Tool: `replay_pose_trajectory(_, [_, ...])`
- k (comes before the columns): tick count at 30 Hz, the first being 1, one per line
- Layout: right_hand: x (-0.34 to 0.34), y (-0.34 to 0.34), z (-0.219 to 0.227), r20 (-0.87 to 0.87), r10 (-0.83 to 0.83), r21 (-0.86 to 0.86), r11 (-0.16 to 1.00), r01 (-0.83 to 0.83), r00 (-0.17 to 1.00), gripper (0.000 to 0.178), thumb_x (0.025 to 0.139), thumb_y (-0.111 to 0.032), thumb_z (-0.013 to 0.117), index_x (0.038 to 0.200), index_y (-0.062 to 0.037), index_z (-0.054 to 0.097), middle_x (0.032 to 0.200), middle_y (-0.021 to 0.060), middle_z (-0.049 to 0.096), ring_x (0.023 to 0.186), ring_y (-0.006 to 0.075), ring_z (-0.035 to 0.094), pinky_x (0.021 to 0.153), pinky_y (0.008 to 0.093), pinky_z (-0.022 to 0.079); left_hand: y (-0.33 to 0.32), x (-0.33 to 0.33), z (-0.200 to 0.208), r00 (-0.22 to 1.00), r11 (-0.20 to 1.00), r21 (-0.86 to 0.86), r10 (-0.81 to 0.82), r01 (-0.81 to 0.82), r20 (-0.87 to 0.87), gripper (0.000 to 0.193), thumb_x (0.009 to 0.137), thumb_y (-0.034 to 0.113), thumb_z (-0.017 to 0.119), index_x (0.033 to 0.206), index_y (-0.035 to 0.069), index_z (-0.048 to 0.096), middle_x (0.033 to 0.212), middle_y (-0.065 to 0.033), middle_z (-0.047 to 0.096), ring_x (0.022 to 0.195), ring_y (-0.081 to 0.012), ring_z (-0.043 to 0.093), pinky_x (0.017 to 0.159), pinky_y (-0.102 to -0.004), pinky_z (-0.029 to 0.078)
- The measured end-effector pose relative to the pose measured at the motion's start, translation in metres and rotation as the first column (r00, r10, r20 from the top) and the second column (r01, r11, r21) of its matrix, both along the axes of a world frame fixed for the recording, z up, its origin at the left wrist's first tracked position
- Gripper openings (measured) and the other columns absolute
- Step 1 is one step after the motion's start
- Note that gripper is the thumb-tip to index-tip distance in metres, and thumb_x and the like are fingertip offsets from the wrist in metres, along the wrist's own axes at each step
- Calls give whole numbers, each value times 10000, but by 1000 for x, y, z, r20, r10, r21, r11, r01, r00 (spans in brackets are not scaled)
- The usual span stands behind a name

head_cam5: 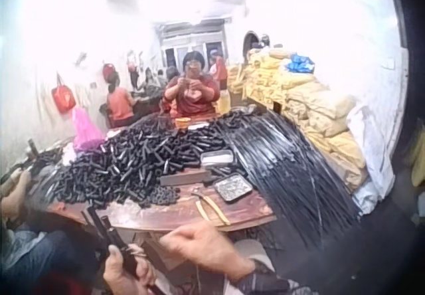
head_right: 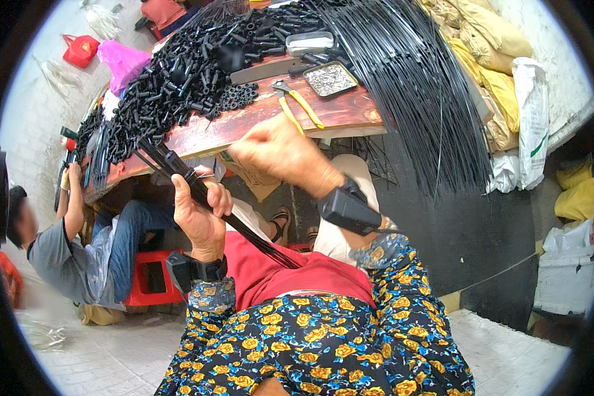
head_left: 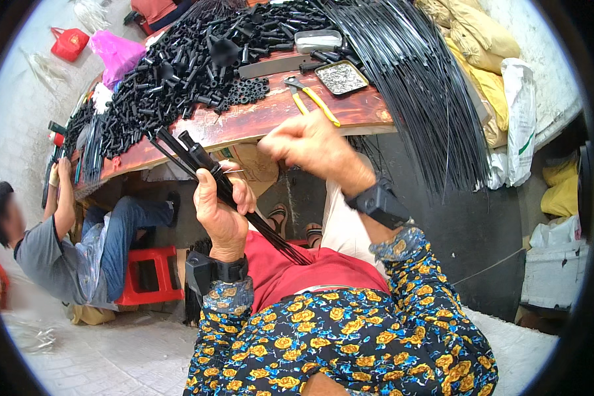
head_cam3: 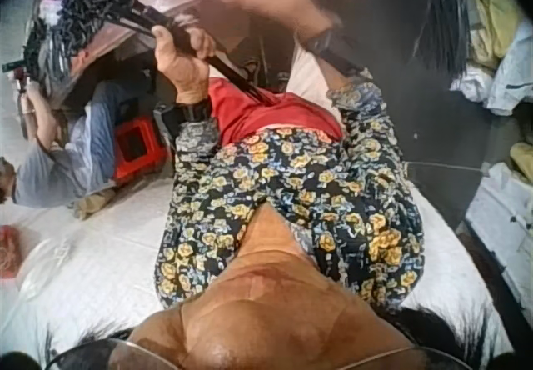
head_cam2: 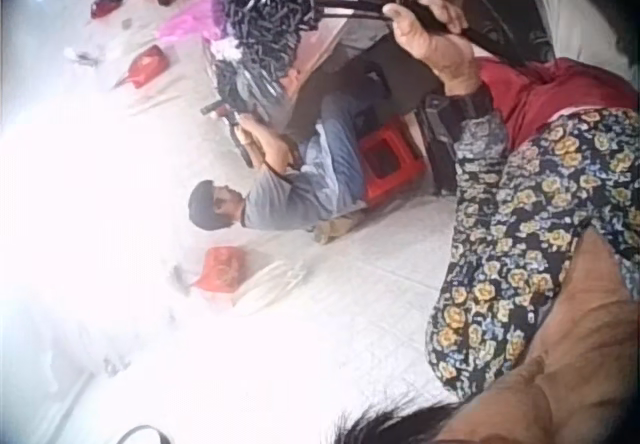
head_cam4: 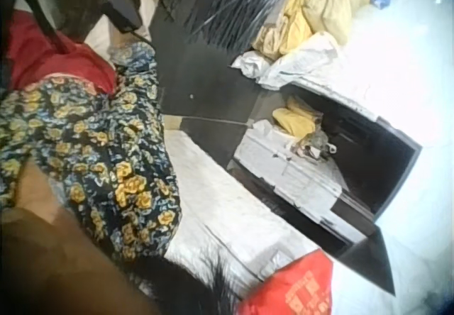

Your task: Assembling and trimming black umbrella frame rods using pliers.

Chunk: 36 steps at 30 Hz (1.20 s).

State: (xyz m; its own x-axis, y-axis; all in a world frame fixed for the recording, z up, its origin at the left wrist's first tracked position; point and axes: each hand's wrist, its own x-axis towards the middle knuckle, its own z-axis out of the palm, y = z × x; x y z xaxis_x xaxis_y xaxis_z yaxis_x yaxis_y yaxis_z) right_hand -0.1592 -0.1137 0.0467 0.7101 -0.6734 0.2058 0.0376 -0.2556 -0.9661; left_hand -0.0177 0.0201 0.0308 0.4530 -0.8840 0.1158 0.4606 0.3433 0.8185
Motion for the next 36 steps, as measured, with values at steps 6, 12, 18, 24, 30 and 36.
replay_pose_trajectory(6, [-2,-48,-31,-415,-723,-786,591,184,552,674,664,-464,791,1115,-6,590,986,166,571,973,367,552,814,455,482,7,22,-13,988,992,-69,-115,108,-108,505,959,541,422,844,56,511,566,-7,396,430,-126,340,442,-278,303])
replay_pose_trajectory(12, [3,-75,-28,-571,-624,-672,729,133,534,703,580,-444,838,1060,8,595,1045,208,602,1060,346,551,860,447,459,2,31,-17,974,983,-113,-161,144,-161,506,978,518,390,825,46,488,568,-27,409,432,-136,349,451,-285,306])
replay_pose_trajectory(18, [-13,-82,-39,-360,-75,74,991,108,930,550,666,-243,724,1119,39,592,942,115,635,670,201,626,664,299,499,0,31,-12,979,996,-50,-80,72,-185,613,975,561,329,902,7,580,533,-27,429,408,-137,343,432,-289,294])
replay_pose_trajectory(24, [-20,27,-24,62,336,509,799,-320,940,452,772,-132,622,1191,16,542,886,72,625,679,136,622,561,222,465,-4,26,-8,991,999,2,-38,39,-130,832,905,721,250,1045,-20,601,506,5,413,381,-113,311,403,-273,267])
replay_pose_trajectory(30, [-12,46,-31,-329,-64,-376,924,-69,942,521,704,17,581,1212,-29,477,963,195,546,907,400,541,777,430,486,-10,22,-4,995,990,142,-15,28,-94,952,862,782,172,1111,-33,594,464,21,364,357,-114,280,388,-259,266])
replay_pose_trajectory(36, [-6,42,-23,-291,-336,-775,632,-15,896,676,686,26,596,1331,14,396,1054,209,455,975,366,444,854,425,439,-12,10,0,993,972,234,9,19,-117,944,857,787,178,1108,-16,604,447,19,346,353,-115,286,381,-265,279])
